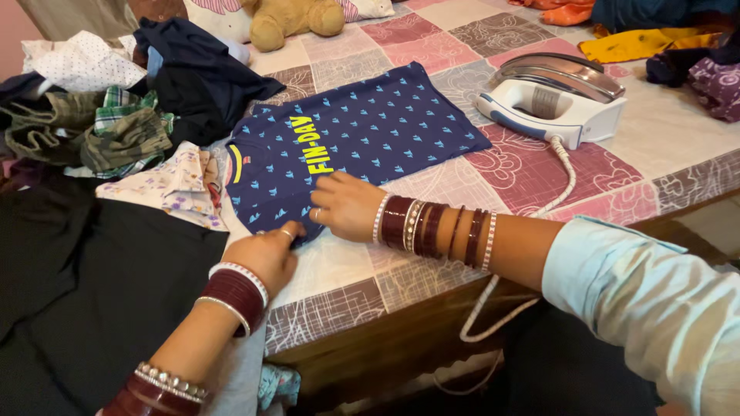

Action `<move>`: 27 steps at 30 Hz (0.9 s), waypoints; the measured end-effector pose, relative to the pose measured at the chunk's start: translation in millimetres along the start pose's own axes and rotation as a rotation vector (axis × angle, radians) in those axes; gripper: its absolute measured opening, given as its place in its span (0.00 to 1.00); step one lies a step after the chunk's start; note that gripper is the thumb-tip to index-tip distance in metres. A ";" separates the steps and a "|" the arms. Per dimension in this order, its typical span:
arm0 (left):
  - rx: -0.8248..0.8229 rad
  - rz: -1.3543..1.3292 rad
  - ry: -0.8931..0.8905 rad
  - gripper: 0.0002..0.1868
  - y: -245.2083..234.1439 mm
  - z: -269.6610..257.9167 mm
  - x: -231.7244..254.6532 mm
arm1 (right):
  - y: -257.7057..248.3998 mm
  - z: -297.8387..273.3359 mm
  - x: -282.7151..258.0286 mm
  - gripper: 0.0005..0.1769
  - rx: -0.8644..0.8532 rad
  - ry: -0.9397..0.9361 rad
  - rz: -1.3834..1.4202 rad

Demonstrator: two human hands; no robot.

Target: The person irons a dark blue t-shirt with a whale pattern on a bed. They smooth the fabric, use a white electric iron to press the shirt, flip it over to iron the other side, and continue ironing until the shirt is smooth.

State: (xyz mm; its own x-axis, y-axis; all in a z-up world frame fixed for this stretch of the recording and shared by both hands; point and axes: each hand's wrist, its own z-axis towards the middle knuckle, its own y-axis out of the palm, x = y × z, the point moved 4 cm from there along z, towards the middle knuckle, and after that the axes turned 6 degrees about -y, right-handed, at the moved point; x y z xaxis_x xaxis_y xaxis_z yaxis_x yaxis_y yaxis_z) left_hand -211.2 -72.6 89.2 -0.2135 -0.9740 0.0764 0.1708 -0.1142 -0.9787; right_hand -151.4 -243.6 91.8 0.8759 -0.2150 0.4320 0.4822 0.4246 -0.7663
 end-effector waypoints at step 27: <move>-0.187 -0.175 -0.132 0.12 -7.8 1.7 4.0 | -16.1 20.1 -2.1 0.13 -0.428 0.258 0.344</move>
State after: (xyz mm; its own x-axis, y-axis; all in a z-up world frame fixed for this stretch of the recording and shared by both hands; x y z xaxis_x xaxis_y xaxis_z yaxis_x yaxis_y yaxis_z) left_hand -211.8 -76.0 97.4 -0.0945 -0.9610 0.2597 -0.0405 -0.2570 -0.9656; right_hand -161.4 -232.3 112.8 0.9334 -0.3569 0.0377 0.0887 0.1278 -0.9878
